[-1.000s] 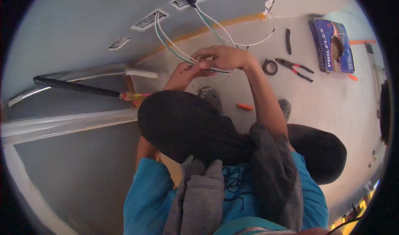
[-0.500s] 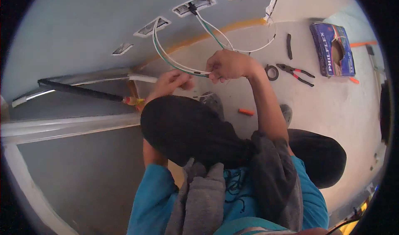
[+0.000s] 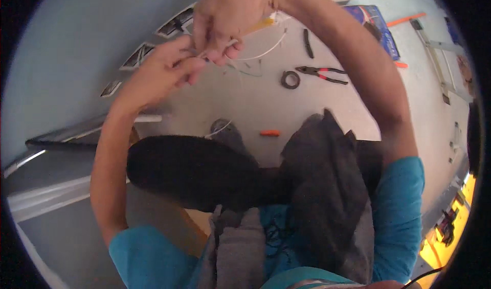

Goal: The person prepares electrical wiring for installation into a wall-mounted box by wrapping several wires together with electrical tape and trimming them using a pair of wire cutters.

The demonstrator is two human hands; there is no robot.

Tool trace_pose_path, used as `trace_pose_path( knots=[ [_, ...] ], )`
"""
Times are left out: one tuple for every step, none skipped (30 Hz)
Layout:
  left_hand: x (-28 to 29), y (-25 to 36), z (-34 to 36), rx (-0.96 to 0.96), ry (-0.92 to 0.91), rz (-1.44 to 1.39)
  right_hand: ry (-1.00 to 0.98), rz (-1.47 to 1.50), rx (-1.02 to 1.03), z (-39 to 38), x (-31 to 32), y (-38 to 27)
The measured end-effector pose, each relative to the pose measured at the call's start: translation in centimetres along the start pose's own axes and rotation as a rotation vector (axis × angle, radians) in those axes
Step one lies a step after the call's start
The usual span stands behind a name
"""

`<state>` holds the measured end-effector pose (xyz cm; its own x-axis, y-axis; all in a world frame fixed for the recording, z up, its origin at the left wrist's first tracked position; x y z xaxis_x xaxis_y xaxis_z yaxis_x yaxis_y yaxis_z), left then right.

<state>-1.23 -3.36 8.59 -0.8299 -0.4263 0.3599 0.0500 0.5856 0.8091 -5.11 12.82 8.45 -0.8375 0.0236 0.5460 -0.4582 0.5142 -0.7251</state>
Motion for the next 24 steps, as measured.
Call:
trace_pose_path(
  knots=[
    [0.7, 0.5, -0.6, 0.047, 0.082, 0.009, 0.022, 0.297, 0.095, -1.1, 0.7, 0.6],
    [1.2, 0.6, -0.9, 0.096, 0.167, 0.015, 0.044, 0.593, 0.192, -2.3, 1.1, 1.3],
    [1.2, 0.5, -1.3, 0.087, 0.180, 0.002, 0.175, 0.580, 0.013, -4.0, 0.3, 1.3],
    [1.3, 0.5, -1.8, 0.081, 0.162, 0.044, 0.306, 0.551, -0.146, -6.2, -0.2, 1.7],
    [1.4, 0.9, -1.4, 0.056, 0.131, 0.094, 0.157, 0.606, -0.185, -7.7, -1.6, 3.8],
    [1.4, 1.1, -1.7, 0.072, 0.156, 0.103, -0.005, 0.664, -0.194, -7.6, -4.3, 6.6],
    [0.9, 1.5, -0.9, 0.047, 0.125, 0.060, -0.124, 0.773, -0.249, -8.0, -7.9, 9.4],
    [0.5, 1.7, -0.2, 0.024, 0.088, 0.019, -0.236, 0.822, -0.199, -7.9, -12.7, 13.9],
    [0.7, 1.3, -0.2, 0.028, 0.103, 0.022, -0.178, 0.582, -0.364, -6.8, -17.0, 16.2],
    [0.5, 1.3, 0.5, 0.008, 0.065, -0.022, -0.052, 0.032, -0.445, -6.5, -22.6, 20.8],
    [0.4, 0.2, 0.3, 0.030, 0.040, -0.068, -0.028, -0.362, -0.443, -5.4, -25.6, 20.7],
    [0.5, -0.5, -0.1, 0.040, 0.055, -0.066, 0.086, -0.602, -0.359, -5.2, -27.8, 20.2],
    [0.5, -0.7, -0.5, 0.035, 0.072, -0.081, 0.162, -0.502, -0.346, -4.7, -28.8, 20.1],
    [0.3, -0.9, -0.2, 0.019, 0.072, -0.101, 0.232, -0.393, -0.349, -4.8, -29.7, 20.2],
    [0.1, -0.6, -0.1, 0.020, 0.075, -0.096, 0.236, -0.395, -0.346, -4.8, -29.9, 20.2],
    [0.1, -0.4, 0.0, 0.037, 0.091, -0.105, 0.199, -0.433, -0.303, -4.8, -30.2, 20.2],
    [0.1, -0.3, 0.0, 0.053, 0.106, -0.113, 0.162, -0.471, -0.261, -4.7, -30.4, 20.2],
    [-0.2, -0.4, 0.3, 0.054, 0.100, -0.108, 0.167, -0.466, -0.264, -4.6, -31.2, 20.9],
    [-0.4, -0.6, 0.8, 0.037, 0.103, -0.117, 0.267, -0.528, -0.226, -4.6, -31.7, 21.5],
    [-0.6, -0.6, 1.3, 0.021, 0.105, -0.127, 0.366, -0.589, -0.188, -4.9, -32.2, 22.2],
    [-0.6, -0.4, 1.3, 0.024, 0.108, -0.123, 0.370, -0.590, -0.184, -4.5, -32.2, 22.3],
    [-0.7, -0.2, 1.4, 0.041, 0.099, -0.112, 0.378, -0.605, -0.158, -4.2, -32.4, 22.1],
    [-0.8, -0.1, 1.5, 0.058, 0.089, -0.101, 0.386, -0.619, -0.133, -3.8, -32.5, 22.1],
    [-0.7, 0.0, 1.5, 0.062, 0.092, -0.099, 0.388, -0.619, -0.128, -3.3, -32.4, 21.9]
  ],
)
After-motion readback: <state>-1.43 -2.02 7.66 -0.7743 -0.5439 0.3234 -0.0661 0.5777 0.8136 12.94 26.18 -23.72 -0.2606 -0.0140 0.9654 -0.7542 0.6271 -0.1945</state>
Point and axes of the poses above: each hand's wrist, its own z-axis towards the middle knuckle, its own x-axis out of the back of the hand, y = z × x, the point moved 4 cm from there along z, towards the middle knuckle
